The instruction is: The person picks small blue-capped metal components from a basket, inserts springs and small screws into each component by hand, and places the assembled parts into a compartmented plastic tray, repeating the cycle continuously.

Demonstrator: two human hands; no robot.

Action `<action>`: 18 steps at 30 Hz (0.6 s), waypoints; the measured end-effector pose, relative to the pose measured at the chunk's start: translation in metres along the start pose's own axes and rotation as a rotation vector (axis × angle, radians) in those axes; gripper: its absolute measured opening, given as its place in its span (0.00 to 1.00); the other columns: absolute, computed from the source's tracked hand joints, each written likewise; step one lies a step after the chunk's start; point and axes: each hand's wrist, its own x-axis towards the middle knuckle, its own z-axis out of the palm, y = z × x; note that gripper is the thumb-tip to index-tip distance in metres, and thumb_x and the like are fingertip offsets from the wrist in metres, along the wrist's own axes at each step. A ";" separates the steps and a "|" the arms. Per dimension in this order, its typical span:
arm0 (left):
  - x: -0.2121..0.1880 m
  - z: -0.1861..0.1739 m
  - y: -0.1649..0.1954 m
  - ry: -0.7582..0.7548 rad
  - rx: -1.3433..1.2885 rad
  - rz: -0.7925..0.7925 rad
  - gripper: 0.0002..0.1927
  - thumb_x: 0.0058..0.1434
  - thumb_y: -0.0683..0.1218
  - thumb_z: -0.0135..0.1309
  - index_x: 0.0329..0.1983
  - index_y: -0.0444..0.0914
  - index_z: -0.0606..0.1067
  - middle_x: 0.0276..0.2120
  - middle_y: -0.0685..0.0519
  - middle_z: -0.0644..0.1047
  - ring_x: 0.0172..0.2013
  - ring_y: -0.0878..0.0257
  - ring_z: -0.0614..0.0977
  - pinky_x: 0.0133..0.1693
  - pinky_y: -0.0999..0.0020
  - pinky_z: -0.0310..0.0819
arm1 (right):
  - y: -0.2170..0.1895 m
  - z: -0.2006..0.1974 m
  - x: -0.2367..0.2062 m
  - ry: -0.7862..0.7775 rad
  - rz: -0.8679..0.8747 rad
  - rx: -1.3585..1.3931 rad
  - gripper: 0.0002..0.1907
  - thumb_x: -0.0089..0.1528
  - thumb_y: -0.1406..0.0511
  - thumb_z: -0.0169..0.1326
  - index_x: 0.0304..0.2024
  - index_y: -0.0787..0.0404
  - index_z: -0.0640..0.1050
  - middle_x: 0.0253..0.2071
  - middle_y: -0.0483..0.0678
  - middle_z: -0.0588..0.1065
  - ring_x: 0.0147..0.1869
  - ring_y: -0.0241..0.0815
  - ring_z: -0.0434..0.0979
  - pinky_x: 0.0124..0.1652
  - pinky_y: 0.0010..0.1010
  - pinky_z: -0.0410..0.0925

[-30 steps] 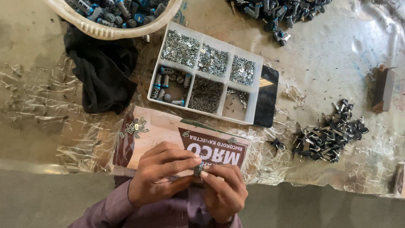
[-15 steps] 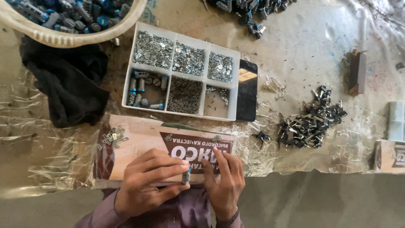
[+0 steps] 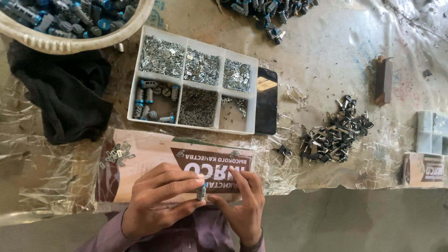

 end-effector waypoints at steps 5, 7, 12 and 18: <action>-0.001 0.001 -0.002 0.009 -0.011 0.022 0.23 0.48 0.44 0.72 0.48 0.40 0.80 0.46 0.55 0.82 0.43 0.58 0.84 0.44 0.65 0.80 | 0.004 0.001 -0.002 -0.074 -0.137 -0.159 0.43 0.40 0.56 0.73 0.58 0.59 0.78 0.45 0.52 0.69 0.49 0.51 0.70 0.47 0.41 0.67; -0.001 0.001 -0.001 0.007 -0.010 0.023 0.23 0.48 0.44 0.72 0.48 0.40 0.80 0.45 0.54 0.82 0.42 0.58 0.83 0.43 0.65 0.80 | 0.010 0.000 -0.005 -0.126 -0.184 -0.142 0.39 0.43 0.56 0.73 0.58 0.56 0.79 0.46 0.52 0.69 0.50 0.50 0.70 0.46 0.40 0.66; -0.001 0.000 0.002 0.003 -0.013 0.011 0.23 0.48 0.44 0.72 0.48 0.40 0.81 0.44 0.54 0.83 0.42 0.58 0.83 0.43 0.66 0.79 | 0.035 0.011 -0.030 -0.006 -0.594 -0.035 0.21 0.53 0.66 0.69 0.50 0.52 0.82 0.43 0.43 0.75 0.46 0.40 0.75 0.45 0.34 0.70; -0.006 0.006 0.002 -0.010 -0.075 -0.005 0.23 0.47 0.43 0.71 0.48 0.40 0.81 0.45 0.52 0.84 0.43 0.56 0.84 0.44 0.64 0.80 | 0.051 0.036 -0.056 0.115 0.009 1.155 0.06 0.60 0.75 0.61 0.40 0.71 0.81 0.31 0.56 0.80 0.30 0.41 0.80 0.29 0.29 0.73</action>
